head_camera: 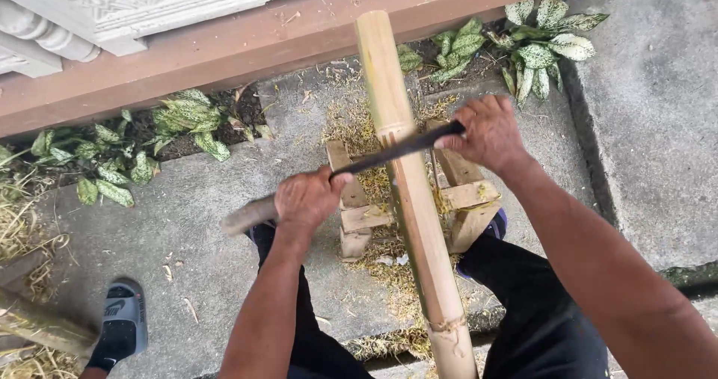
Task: The recorder uses a machete to strip the outer bark or nodes from a length of bamboo.
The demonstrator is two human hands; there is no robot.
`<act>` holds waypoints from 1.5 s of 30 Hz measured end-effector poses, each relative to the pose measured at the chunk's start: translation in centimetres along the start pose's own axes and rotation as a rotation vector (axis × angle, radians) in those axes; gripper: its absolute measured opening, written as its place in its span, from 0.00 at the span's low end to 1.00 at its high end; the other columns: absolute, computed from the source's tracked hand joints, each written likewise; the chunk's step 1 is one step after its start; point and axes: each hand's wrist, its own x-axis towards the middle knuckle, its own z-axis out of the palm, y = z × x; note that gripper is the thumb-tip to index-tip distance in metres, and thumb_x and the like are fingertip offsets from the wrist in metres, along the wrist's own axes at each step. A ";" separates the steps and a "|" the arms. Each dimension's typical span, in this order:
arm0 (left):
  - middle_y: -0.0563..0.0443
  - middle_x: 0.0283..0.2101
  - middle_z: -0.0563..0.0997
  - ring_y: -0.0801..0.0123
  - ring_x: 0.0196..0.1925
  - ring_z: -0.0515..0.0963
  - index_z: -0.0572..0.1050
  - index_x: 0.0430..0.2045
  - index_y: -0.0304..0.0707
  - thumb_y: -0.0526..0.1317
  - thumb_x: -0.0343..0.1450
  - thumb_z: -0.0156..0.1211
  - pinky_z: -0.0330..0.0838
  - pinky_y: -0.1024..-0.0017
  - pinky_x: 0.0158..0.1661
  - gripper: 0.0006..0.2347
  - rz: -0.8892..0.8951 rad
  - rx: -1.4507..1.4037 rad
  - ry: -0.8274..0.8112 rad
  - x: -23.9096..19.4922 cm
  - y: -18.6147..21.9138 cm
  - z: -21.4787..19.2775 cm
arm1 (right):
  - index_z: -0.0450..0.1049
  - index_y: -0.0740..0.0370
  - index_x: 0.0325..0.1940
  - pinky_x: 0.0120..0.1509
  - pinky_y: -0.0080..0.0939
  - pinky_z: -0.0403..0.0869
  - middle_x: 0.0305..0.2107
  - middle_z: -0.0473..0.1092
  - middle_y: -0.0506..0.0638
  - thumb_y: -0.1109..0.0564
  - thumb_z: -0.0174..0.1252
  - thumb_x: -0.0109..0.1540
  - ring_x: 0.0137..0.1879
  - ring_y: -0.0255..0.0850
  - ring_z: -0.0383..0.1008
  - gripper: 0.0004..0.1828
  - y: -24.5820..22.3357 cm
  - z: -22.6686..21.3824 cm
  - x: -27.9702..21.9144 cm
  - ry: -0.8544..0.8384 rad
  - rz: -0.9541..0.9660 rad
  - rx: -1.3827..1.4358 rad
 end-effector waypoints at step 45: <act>0.43 0.30 0.83 0.53 0.36 0.85 0.78 0.39 0.45 0.66 0.75 0.37 0.79 0.53 0.40 0.27 -0.053 0.000 -0.208 -11.7 2.9 5.8 | 0.77 0.54 0.41 0.65 0.55 0.62 0.41 0.73 0.50 0.25 0.56 0.53 0.54 0.48 0.69 0.33 -3.0 3.8 -14.6 0.212 -0.080 0.236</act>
